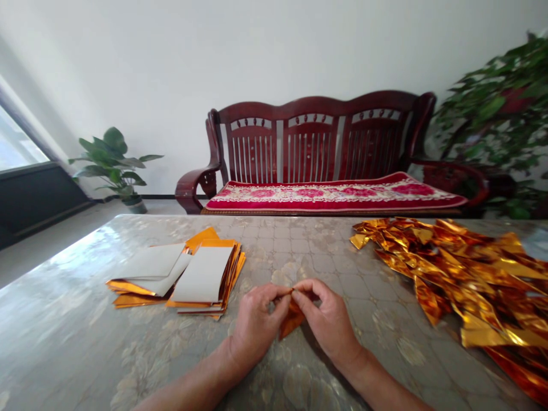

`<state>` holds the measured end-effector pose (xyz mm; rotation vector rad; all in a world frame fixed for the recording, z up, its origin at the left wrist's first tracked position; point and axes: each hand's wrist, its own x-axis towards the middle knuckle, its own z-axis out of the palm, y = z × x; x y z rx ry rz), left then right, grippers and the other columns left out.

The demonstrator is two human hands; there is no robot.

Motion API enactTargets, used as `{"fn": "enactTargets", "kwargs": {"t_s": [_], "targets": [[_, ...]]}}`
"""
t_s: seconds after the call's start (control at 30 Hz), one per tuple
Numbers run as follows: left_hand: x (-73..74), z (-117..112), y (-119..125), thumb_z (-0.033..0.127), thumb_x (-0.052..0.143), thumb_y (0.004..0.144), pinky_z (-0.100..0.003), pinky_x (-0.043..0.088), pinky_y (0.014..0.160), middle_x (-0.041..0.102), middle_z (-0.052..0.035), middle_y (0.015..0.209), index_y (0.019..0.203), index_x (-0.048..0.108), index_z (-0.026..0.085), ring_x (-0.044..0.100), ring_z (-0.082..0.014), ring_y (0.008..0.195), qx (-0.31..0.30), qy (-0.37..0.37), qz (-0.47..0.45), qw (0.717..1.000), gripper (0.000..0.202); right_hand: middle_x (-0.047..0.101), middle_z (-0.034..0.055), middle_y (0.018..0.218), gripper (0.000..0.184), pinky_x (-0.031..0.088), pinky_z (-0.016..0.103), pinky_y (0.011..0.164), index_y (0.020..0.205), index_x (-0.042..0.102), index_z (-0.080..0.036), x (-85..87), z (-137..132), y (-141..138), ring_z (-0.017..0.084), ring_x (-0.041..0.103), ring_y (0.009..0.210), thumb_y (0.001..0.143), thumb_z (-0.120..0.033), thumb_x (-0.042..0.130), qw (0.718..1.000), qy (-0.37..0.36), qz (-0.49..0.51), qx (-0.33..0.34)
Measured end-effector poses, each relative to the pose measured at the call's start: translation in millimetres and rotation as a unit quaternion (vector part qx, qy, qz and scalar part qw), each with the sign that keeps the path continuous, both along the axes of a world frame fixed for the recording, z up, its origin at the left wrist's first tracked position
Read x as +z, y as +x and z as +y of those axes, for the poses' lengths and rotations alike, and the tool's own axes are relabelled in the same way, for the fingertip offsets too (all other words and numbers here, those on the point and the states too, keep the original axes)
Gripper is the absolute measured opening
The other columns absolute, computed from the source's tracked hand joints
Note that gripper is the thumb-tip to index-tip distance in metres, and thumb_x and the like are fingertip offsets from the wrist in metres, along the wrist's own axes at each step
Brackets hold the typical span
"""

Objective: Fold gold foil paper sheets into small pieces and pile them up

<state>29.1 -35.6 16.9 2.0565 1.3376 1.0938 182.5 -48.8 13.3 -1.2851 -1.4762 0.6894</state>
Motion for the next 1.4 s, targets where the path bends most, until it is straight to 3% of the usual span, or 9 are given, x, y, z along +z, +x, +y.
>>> {"fn": "enactTargets", "kwargs": {"t_s": [0.2,0.5,0.77,0.97,1.2,1.3,1.4], "targets": [[1.2,2,0,0.025,0.057,0.087,-0.02,0.042,0.062,0.071,0.0024,0.068,0.075,0.074,0.019,0.062,-0.0122,0.065,0.013,-0.06,-0.05,0.997,0.021,0.067,0.0011,0.076,0.012,0.046,0.028,0.073,0.077,0.068,-0.021,0.1,1,0,0.018,0.062,0.077,0.086,-0.024,0.061,0.999,0.043,-0.034,0.002],[3.5,4,0,0.023,0.058,0.08,-0.021,0.042,0.062,0.07,0.0016,0.064,0.07,0.073,0.017,0.06,-0.0126,0.062,0.036,-0.043,-0.066,0.996,0.019,0.066,0.0008,0.076,0.008,0.046,0.029,0.072,0.078,0.069,-0.023,0.4,0,1,0.017,0.061,0.077,0.085,-0.021,0.067,0.983,0.155,-0.1,-0.018],[1.1,4,1,0.036,0.058,0.082,-0.022,0.042,0.058,0.063,-0.0004,0.062,0.069,0.07,0.014,0.056,-0.0137,0.062,0.022,-0.133,-0.153,0.979,0.028,0.066,0.0039,0.08,0.015,0.047,0.03,0.073,0.095,0.069,-0.021,4.4,-5,6,0.017,0.058,0.079,0.092,-0.014,0.056,0.936,0.259,-0.237,0.012],[-0.8,9,-1,0.041,0.064,0.08,-0.021,0.044,0.059,0.062,-0.0001,0.062,0.069,0.067,0.013,0.054,-0.0128,0.062,-0.002,-0.174,-0.251,0.952,0.03,0.067,0.0082,0.09,0.023,0.049,0.032,0.077,0.11,0.068,-0.015,6.8,-6,5,0.019,0.058,0.084,0.095,-0.012,0.05,0.902,0.288,-0.322,0.021],[2.3,14,-2,0.043,0.066,0.077,-0.022,0.044,0.06,0.062,-0.0002,0.061,0.067,0.067,0.013,0.054,-0.0118,0.06,0.006,-0.186,-0.267,0.946,0.032,0.07,0.0102,0.1,0.03,0.048,0.037,0.084,0.117,0.066,-0.014,6.7,-10,0,0.023,0.059,0.093,0.097,-0.014,0.045,0.865,0.308,-0.396,-0.004],[1.8,14,-3,0.039,0.064,0.078,-0.021,0.041,0.057,0.06,0.0006,0.058,0.063,0.066,0.013,0.052,-0.011,0.056,0.015,-0.173,-0.234,0.957,0.03,0.071,0.0085,0.096,0.03,0.048,0.036,0.083,0.114,0.068,-0.018,6.4,-9,2,0.021,0.06,0.091,0.095,-0.012,0.046,0.879,0.308,-0.363,0.008],[1.5,14,-4,0.032,0.059,0.08,-0.02,0.039,0.056,0.059,0.0014,0.057,0.062,0.065,0.014,0.052,-0.0111,0.057,0.02,-0.134,-0.175,0.975,0.026,0.071,0.0061,0.091,0.029,0.049,0.034,0.081,0.102,0.071,-0.022,7.1,-7,6,0.02,0.061,0.089,0.093,-0.011,0.046,0.925,0.276,-0.262,0.026]]}}
